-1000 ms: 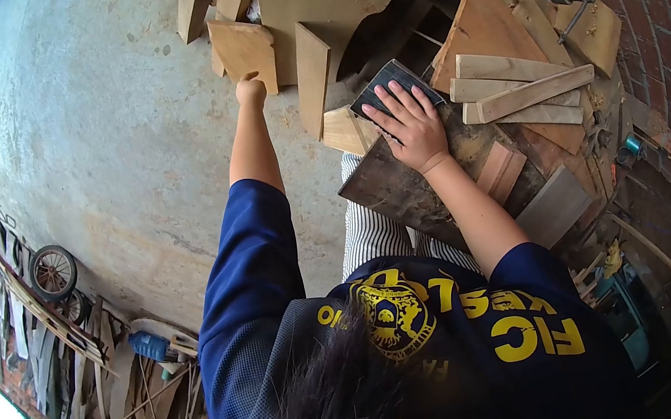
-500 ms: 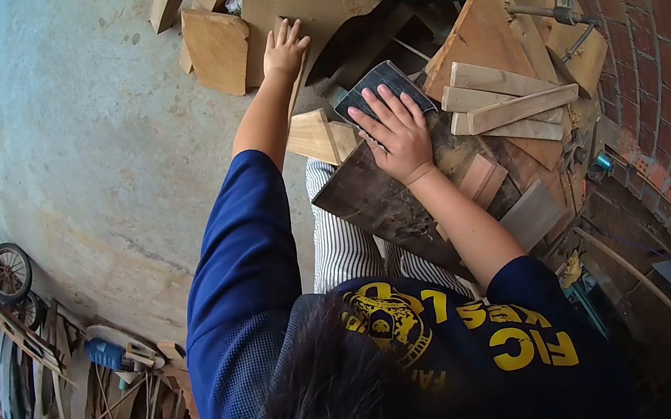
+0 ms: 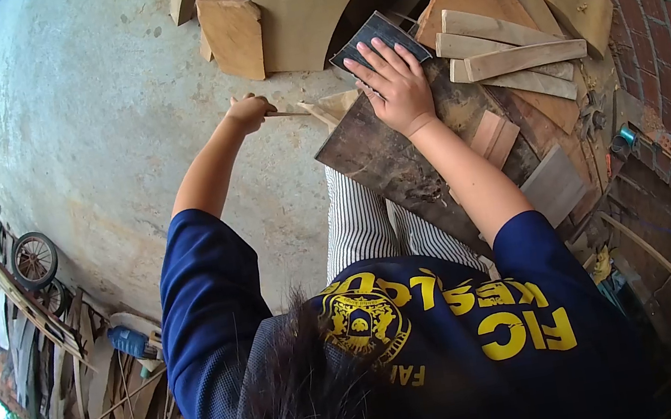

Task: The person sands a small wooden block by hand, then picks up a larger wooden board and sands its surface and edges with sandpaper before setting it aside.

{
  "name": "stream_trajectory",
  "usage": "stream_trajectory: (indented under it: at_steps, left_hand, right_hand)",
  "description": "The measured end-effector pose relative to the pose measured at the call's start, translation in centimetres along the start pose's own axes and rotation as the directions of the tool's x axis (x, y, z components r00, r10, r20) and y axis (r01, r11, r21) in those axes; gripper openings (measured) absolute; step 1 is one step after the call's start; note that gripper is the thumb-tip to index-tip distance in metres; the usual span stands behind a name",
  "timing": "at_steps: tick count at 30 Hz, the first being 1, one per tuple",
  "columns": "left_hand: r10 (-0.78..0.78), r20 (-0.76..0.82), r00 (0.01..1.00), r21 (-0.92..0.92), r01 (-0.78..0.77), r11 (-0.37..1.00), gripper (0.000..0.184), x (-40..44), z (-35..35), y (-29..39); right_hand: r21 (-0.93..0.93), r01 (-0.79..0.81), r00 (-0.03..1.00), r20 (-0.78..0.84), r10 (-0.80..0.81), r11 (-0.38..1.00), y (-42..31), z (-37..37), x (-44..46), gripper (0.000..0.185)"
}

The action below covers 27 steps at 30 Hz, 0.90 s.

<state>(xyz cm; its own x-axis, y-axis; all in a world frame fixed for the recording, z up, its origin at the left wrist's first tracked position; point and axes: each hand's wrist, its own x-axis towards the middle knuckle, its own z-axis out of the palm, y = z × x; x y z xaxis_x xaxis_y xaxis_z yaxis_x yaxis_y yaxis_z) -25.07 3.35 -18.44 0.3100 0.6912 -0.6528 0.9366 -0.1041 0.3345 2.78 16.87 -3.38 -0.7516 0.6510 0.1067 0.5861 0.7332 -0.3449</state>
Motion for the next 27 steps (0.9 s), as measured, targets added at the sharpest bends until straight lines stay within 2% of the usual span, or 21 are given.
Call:
stream_trajectory:
  at_steps: [2,4,6,8,10,11,12,13,14,15,16,17,18,19,21,22,23,24,25,26,27]
  left_hand:
    - [-0.132,0.289,0.948,-0.149,0.180,0.972,0.046,-2.2,1.3,2.4]
    - [-0.091,0.126,0.988,-0.146,0.109,0.983,0.047,-5.1,4.3,4.3]
    - [-0.046,0.079,0.996,-0.102,0.054,0.993,0.047,-6.8,7.4,5.6]
    - [-0.107,0.066,0.992,-0.082,0.112,0.990,0.047,-9.8,5.5,9.6]
    - [-0.223,0.073,0.972,-0.023,0.225,0.974,0.047,-12.7,3.8,13.1]
    - [-0.284,0.044,0.958,-0.106,0.287,0.952,0.050,-14.3,3.2,14.7]
    - [-0.386,0.038,0.922,-0.210,0.385,0.899,0.053,-16.7,1.1,17.0]
    - [-0.481,0.041,0.876,-0.308,0.469,0.828,0.055,-19.2,-0.8,19.2]
    - [-0.557,-0.056,0.829,-0.406,0.491,0.771,0.056,-22.1,-0.8,19.7]
    - [-0.621,-0.126,0.773,-0.506,0.488,0.711,0.051,-25.4,-3.5,21.6]
    - [-0.734,-0.054,0.677,-0.663,0.525,0.533,0.043,-29.1,-6.3,22.9]
    - [-0.772,-0.092,0.629,-0.778,0.439,0.450,0.037,-33.4,-6.5,22.7]
    - [-0.881,-0.043,0.471,-0.887,0.389,0.250,0.031,-37.5,-9.3,25.4]
    - [-0.926,-0.030,0.377,-0.966,0.229,0.124,0.025,-42.0,-9.9,26.1]
    - [-0.978,-0.089,0.189,-0.987,0.112,0.112,0.023,-49.8,-14.1,32.5]
    - [-0.979,-0.134,0.152,-0.991,-0.007,0.134,0.022,-54.6,-13.9,33.9]
    - [-0.984,-0.176,0.006,-0.977,-0.127,0.174,0.022,-56.3,-15.3,38.2]
    - [-0.994,-0.106,0.010,-0.954,-0.285,0.099,0.025,-60.0,-14.9,39.3]
    - [-0.849,-0.528,-0.006,-0.848,-0.050,0.527,0.028,-65.1,-13.8,40.0]
    - [-0.536,-0.841,0.070,-0.520,0.162,0.838,0.031,-68.1,-13.0,40.3]
    - [-0.520,-0.850,0.080,-0.507,0.139,0.851,0.031,-68.5,-12.4,39.6]
  right_hand:
    - [-0.013,0.010,1.000,-0.023,-0.010,1.000,0.0,0.2,-0.2,0.040]
    - [-0.032,0.022,0.998,-0.052,-0.024,0.999,0.2,0.3,-0.2,0.037]
    - [0.011,0.039,0.997,-0.071,-0.038,0.999,0.5,0.4,-0.3,0.034]
    - [0.073,0.054,0.993,-0.108,-0.046,0.996,1.2,0.9,-0.3,0.031]
    - [0.273,0.028,0.997,-0.080,-0.007,0.962,2.0,1.4,-0.2,0.033]
    - [0.482,-0.146,0.978,-0.059,0.198,0.864,2.0,1.3,0.1,0.037]
    - [0.661,-0.298,0.923,0.014,0.385,0.689,1.8,0.8,-0.5,0.044]
    - [0.702,-0.507,0.850,0.312,0.424,0.500,2.2,-3.1,-1.0,0.049]
    - [0.791,-0.383,0.887,0.171,0.428,0.478,2.6,-4.8,-2.8,0.050]
    - [0.830,-0.361,0.876,0.147,0.459,0.424,3.1,-7.2,-5.3,0.050]
    - [0.867,-0.328,0.867,0.118,0.485,0.376,3.4,-9.9,-8.5,0.051]
    - [0.883,-0.304,0.845,0.077,0.529,0.357,4.2,-12.0,-12.2,0.049]
    - [0.898,-0.278,0.822,0.039,0.569,0.340,5.2,-13.9,-16.2,0.047]
    - [0.904,-0.180,0.791,-0.101,0.603,0.388,6.5,-15.6,-20.1,0.042]
    - [0.899,-0.232,0.707,-0.106,0.699,0.371,10.1,-19.0,-28.6,0.044]
    - [0.883,-0.301,0.594,-0.122,0.795,0.360,11.8,-20.3,-32.9,0.048]
    - [0.888,-0.333,0.480,-0.131,0.868,0.318,14.2,-21.0,-37.4,0.050]
    - [0.893,-0.362,0.355,-0.134,0.925,0.269,16.2,-21.9,-41.6,0.052]
    - [0.886,-0.373,0.242,-0.192,0.951,0.274,17.4,-23.2,-45.2,0.053]
    - [0.880,-0.385,0.127,-0.248,0.960,0.278,18.1,-24.5,-48.3,0.055]
    - [0.901,-0.318,0.056,-0.293,0.955,0.295,18.4,-25.6,-50.6,0.055]
